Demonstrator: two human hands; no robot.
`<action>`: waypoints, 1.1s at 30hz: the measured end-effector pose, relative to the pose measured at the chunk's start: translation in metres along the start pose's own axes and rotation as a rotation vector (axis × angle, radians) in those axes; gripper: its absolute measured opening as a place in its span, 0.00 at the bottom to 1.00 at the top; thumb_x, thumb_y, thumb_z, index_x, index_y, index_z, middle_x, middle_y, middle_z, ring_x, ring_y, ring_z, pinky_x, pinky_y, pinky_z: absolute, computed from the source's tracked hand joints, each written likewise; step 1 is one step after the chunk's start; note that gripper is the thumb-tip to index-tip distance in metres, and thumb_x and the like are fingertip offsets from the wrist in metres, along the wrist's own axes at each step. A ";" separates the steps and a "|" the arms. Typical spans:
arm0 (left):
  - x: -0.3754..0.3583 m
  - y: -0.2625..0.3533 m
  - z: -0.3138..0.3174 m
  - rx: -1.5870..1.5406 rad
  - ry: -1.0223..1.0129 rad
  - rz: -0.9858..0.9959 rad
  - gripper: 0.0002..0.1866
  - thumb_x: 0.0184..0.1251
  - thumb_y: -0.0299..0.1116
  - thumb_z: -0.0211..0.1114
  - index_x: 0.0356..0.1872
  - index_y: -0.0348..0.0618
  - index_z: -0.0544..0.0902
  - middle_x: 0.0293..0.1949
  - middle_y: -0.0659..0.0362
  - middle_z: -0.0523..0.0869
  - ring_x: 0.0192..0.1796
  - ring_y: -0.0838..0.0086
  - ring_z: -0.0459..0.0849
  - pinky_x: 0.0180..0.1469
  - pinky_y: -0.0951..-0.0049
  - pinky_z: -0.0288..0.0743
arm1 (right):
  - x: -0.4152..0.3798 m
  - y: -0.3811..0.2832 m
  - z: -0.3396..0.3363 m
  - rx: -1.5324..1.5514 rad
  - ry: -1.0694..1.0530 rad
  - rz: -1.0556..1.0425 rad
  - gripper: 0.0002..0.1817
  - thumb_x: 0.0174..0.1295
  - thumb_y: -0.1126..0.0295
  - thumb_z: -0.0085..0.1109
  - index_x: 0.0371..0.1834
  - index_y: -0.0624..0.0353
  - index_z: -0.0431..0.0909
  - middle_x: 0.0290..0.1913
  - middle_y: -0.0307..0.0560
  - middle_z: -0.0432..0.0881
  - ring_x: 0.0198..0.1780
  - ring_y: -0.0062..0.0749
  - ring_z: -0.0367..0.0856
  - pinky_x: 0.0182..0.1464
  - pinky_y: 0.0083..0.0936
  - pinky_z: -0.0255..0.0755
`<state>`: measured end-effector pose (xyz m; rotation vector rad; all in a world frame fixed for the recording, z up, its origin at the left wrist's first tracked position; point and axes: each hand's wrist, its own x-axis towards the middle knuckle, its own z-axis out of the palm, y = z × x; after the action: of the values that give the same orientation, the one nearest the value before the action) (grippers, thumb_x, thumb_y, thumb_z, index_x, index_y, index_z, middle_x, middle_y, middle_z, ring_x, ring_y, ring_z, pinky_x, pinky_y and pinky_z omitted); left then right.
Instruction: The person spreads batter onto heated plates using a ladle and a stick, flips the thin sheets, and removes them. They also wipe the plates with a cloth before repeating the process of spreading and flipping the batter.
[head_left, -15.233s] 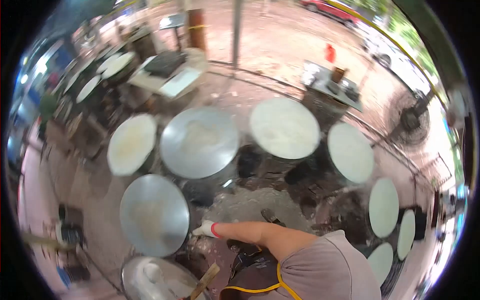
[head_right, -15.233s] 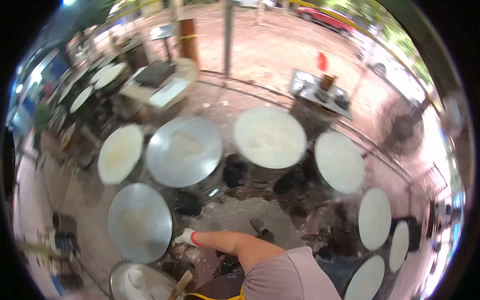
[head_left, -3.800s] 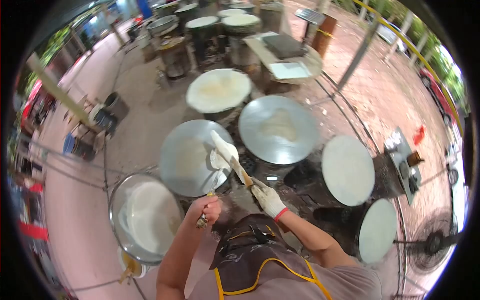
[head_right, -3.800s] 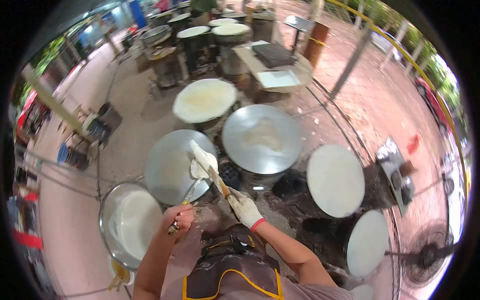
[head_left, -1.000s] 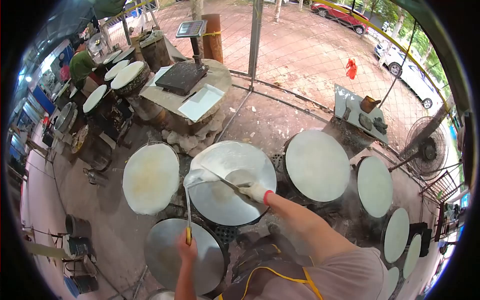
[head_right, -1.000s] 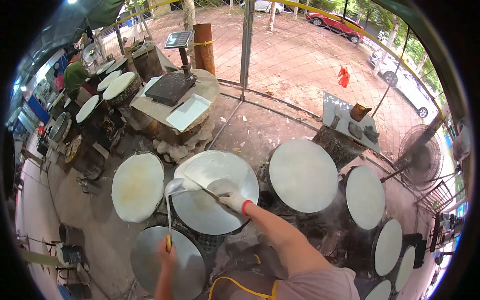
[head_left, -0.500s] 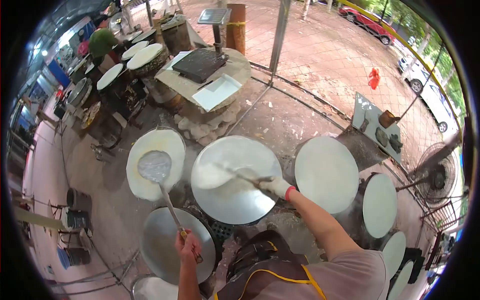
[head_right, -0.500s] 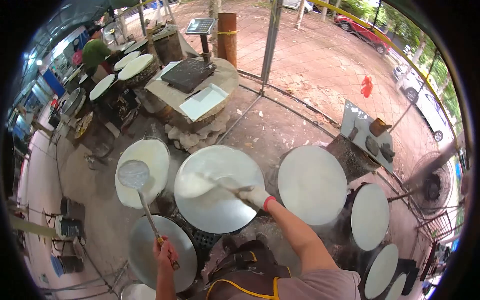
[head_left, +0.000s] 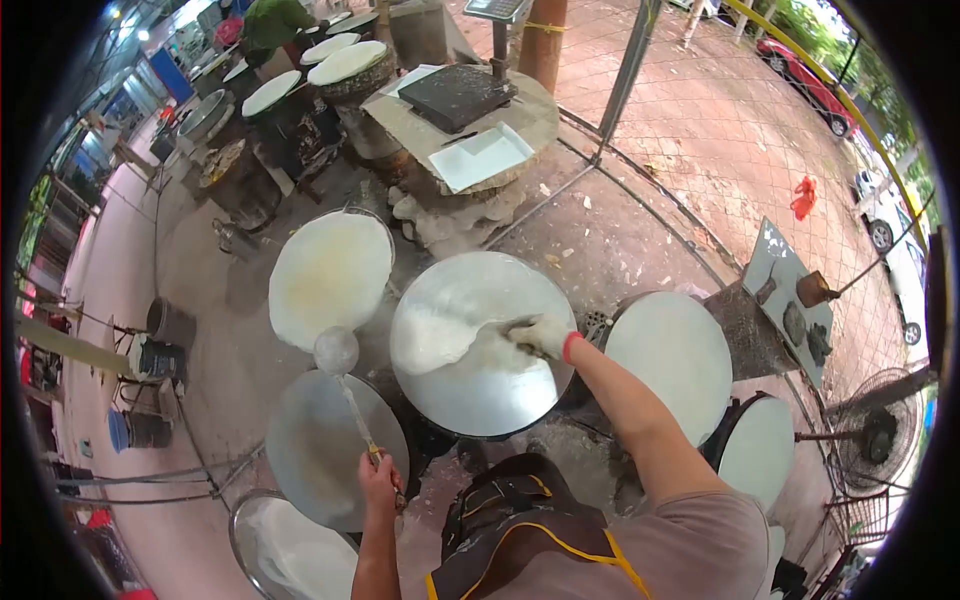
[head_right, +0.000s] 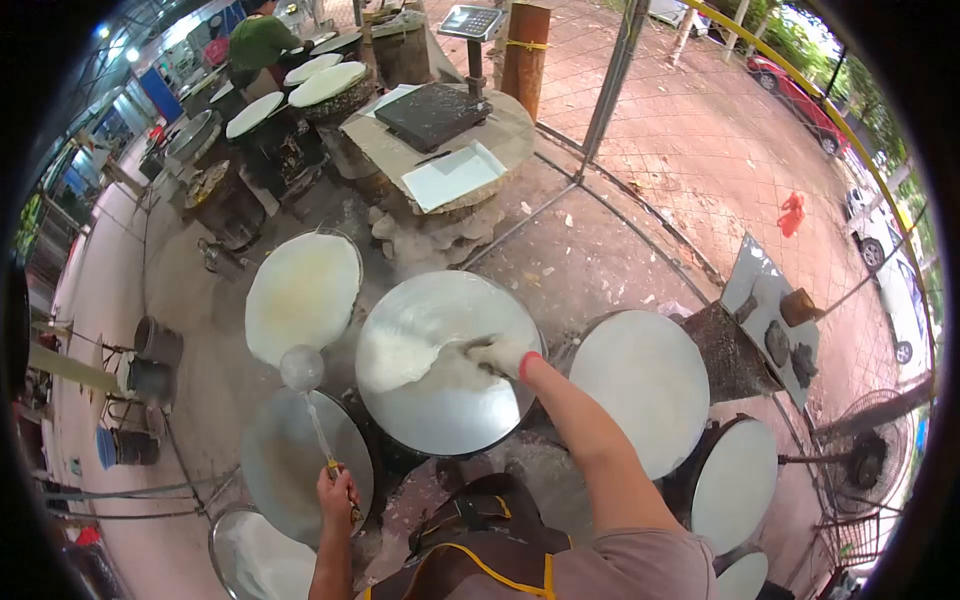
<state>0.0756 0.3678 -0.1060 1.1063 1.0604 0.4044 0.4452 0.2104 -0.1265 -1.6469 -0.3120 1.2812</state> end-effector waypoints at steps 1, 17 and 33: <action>-0.004 -0.002 0.003 0.085 0.011 -0.001 0.08 0.65 0.26 0.54 0.44 0.39 0.69 0.20 0.62 0.70 0.16 0.80 0.68 0.17 0.78 0.64 | 0.011 0.008 0.005 -0.005 -0.151 0.051 0.19 0.58 0.61 0.58 0.50 0.58 0.77 0.21 0.34 0.73 0.14 0.15 0.61 0.14 0.18 0.54; -0.129 -0.091 0.039 1.041 -0.098 0.099 0.20 0.60 0.31 0.56 0.54 0.38 0.68 0.41 0.37 0.78 0.42 0.41 0.78 0.42 0.50 0.71 | 0.003 0.007 -0.024 -0.203 -0.429 0.217 0.18 0.57 0.62 0.62 0.49 0.59 0.79 0.23 0.36 0.74 0.18 0.16 0.65 0.17 0.17 0.59; -0.144 -0.090 0.045 0.948 -0.049 0.339 0.18 0.55 0.28 0.58 0.48 0.37 0.73 0.38 0.41 0.78 0.43 0.45 0.78 0.43 0.57 0.71 | -0.044 0.067 -0.048 -0.043 -0.083 0.049 0.15 0.59 0.62 0.60 0.46 0.56 0.80 0.20 0.32 0.71 0.14 0.15 0.60 0.14 0.17 0.52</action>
<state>0.0251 0.1998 -0.1123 2.1437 1.0320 0.1158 0.4447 0.1221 -0.1573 -1.6491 -0.3529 1.3910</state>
